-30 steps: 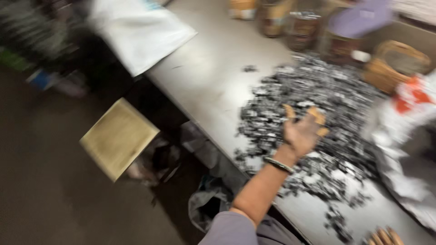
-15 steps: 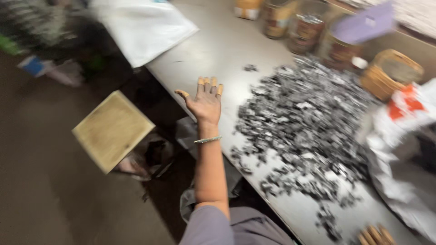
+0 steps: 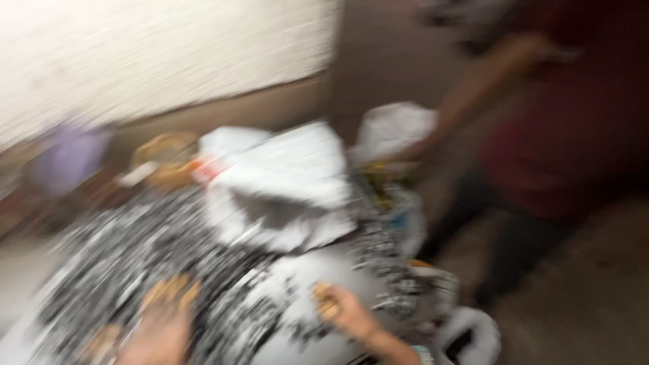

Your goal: The person sits at a metal table covered with small metal cast parts and sorts through them, picking up individual pieces, turning them in their hands, and placing selected pieces into a tin can on the table. At one point the person reaches into a white sack of parts and continues sorting pieces on the table.

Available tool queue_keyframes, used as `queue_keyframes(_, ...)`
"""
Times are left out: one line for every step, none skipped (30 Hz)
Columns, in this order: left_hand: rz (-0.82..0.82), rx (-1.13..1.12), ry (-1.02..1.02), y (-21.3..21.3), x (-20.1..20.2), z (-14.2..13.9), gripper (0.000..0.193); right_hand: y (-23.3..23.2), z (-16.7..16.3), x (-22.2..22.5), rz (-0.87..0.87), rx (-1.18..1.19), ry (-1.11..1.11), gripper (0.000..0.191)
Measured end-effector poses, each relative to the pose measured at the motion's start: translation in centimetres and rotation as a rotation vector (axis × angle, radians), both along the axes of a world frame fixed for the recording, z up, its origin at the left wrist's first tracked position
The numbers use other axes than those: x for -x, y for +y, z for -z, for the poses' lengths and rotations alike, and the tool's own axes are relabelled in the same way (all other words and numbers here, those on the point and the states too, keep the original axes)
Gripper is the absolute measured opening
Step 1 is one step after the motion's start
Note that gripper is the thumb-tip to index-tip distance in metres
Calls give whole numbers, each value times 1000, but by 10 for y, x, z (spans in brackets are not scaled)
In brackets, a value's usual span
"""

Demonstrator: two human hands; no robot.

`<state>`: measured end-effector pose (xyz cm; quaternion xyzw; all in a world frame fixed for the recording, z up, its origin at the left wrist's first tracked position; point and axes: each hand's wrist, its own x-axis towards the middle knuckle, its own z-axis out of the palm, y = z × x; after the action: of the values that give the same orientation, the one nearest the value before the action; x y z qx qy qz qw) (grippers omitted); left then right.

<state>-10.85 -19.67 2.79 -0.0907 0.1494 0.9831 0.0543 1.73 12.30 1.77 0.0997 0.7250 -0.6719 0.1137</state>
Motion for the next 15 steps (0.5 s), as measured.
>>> queue_keyframes(65,31,-5,22,2,-5,112,1,-6,-6,74,92,105,53)
queue_keyframes(102,77,-20,70,28,-5,111,13,-9,-9,82,341,35,58)
queue_keyframes(145,124,-22,107,37,-5,110,16,-9,-14,38,610,-30,63)
queue_keyframes(177,167,-36,133,40,0,109,21,-15,-16,44,474,46,64)
queue_keyframes(207,214,-41,148,30,11,108,21,-17,-21,46,345,99,66)
queue_keyframes(239,264,-44,157,20,21,107,19,-21,-25,37,221,144,67)
queue_keyframes(261,309,-44,164,11,32,107,21,-25,-29,59,206,133,66)
queue_keyframes(281,348,-39,167,-1,43,106,23,-29,-32,77,178,125,65)
queue_keyframes(303,391,-34,166,-6,49,105,25,-34,-33,88,149,123,65)
queue_keyframes(318,435,-25,163,-12,57,104,28,-33,-35,94,172,111,64)
queue_keyframes(334,478,-11,158,-17,58,103,28,-36,-35,95,196,100,63)
queue_keyframes(345,523,-2,152,-23,60,102,28,-34,-37,95,221,85,63)
queue_keyframes(352,569,8,147,-29,60,102,29,-33,-36,109,217,97,63)
queue_keyframes(361,614,21,143,-34,61,101,30,-30,-36,122,214,108,63)
queue_keyframes(364,657,33,138,-40,59,100,30,-27,-35,134,216,119,63)
